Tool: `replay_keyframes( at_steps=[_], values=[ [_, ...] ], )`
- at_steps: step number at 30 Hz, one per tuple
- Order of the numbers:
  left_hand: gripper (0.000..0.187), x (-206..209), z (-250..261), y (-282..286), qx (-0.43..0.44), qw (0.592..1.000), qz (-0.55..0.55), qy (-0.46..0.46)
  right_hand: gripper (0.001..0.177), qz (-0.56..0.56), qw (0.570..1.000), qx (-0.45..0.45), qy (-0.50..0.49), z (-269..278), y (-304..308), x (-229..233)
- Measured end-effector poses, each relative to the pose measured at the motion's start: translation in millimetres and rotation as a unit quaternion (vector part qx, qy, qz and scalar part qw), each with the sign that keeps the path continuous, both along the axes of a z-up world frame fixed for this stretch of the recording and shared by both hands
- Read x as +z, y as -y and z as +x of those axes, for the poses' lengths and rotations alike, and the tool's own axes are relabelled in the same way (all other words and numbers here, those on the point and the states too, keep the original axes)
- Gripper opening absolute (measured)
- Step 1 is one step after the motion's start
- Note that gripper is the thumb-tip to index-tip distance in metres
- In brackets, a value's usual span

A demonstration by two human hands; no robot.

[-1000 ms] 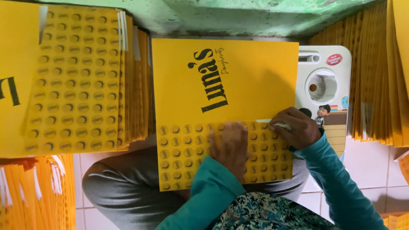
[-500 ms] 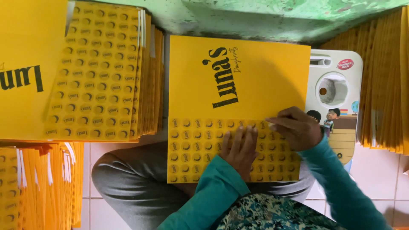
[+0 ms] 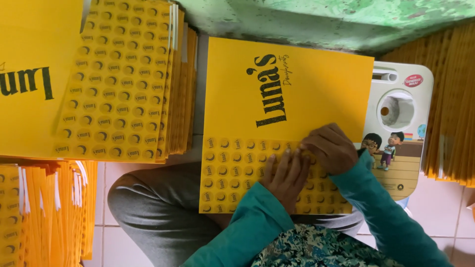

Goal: Applying glue to the edges of yellow cardboard boxes and folding them into shape.

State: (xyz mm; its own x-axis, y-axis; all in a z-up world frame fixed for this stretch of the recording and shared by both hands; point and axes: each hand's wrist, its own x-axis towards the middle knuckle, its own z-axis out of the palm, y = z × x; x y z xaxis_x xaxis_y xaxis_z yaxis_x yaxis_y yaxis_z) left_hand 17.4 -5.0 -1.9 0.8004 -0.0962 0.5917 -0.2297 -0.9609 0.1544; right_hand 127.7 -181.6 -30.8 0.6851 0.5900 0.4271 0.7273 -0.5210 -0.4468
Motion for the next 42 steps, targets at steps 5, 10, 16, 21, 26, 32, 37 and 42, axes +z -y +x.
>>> replay_keyframes(
  at_steps=[5, 10, 16, 21, 26, 32, 37, 42],
  values=[
    [0.018, 34, 2, 5, 0.048, 0.997, 0.034, -0.046, 0.008, 0.038, 0.997, 0.067, 0.003, 14, -56, -9],
    [0.01, 32, 1, 2, 0.057, 0.997, 0.016, -0.055, 0.023, 0.037, 0.991, 0.128, 0.033, 22, -88, -21],
    [0.028, 6, -8, -1, -0.029, 0.999, -0.02, -0.028, 0.01, 0.062, 0.992, 0.105, -0.012, 15, -28, -36],
    [0.031, 5, -2, -3, 0.007, 0.999, -0.005, 0.043, 0.019, -0.074, 0.996, 0.059, -0.008, 17, 21, 5],
    [0.03, 7, -4, -3, 0.01, 0.998, -0.025, 0.051, 0.009, -0.045, 0.996, 0.001, -0.077, 15, 21, 28],
    [0.031, 4, -11, -4, -0.007, 1.0, -0.01, 0.004, 0.026, -0.027, 0.985, -0.031, -0.165, 3, 19, 10],
    [0.033, -12, -12, 9, -0.001, 1.0, -0.005, 0.002, 0.015, -0.066, 0.994, 0.012, -0.091, 5, -18, -19],
    [0.018, 31, -6, 8, 0.06, 0.997, 0.005, -0.053, 0.005, 0.001, 0.991, 0.075, -0.108, 15, -69, -37]
  ],
)
